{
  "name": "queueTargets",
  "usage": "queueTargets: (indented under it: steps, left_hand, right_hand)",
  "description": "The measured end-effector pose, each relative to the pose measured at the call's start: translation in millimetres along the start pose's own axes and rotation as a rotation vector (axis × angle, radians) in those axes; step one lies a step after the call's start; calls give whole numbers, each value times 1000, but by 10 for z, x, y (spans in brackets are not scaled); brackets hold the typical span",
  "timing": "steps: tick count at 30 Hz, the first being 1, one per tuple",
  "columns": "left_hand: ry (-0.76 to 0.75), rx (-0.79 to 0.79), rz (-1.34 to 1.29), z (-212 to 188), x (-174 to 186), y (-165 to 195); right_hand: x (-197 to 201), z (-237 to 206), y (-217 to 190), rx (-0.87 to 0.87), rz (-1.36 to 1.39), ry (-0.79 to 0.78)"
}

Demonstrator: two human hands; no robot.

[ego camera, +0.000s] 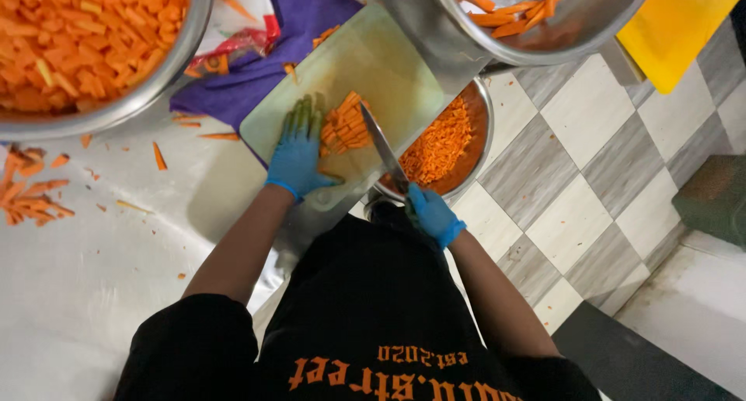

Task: The person takes carrot sticks from a metal bowl and cuts them into smaller pieces on a cutting board with a knife, then sweeps the cut pieces into a bowl of diced carrots, repeating the cycle. Bowls of whole sticks and diced carrots sit on the stainless steel counter around the board.

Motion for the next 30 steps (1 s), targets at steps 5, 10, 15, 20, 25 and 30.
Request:
queueTargets:
  steps: [5,10,15,20,25,30]
  left_hand:
    - [-87,-314,-36,834,-312,74]
    - [-176,-563,-56,1533,-670,845]
    - [6,-723,-344,1894,-779,1964]
    - [182,-783,-71,2949,-275,1832]
    - [271,-91,271,4521,610,809]
    - [-52,239,297,5069,596,493]
  right_hand:
    - [533,-474,805,-12,158,226]
    - [699,-795,1485,-67,561,311]
    - [872,-966,1884,-22,694,442]
    - [1074,-1132,2207,-4,888,533]
    - [1298,-1078,2481,-245,960,638]
    - [1456,-1211,2627,-397,914,702]
Point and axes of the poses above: each hand's wrist, its own z-axis towards the middle knuckle, its own x-axis out of the back of the hand, y = z × x, the point moved 3 cm from there along z, towards the middle knuckle, and after that the axes turned 7 degrees about -x, right-handed, at the moved point
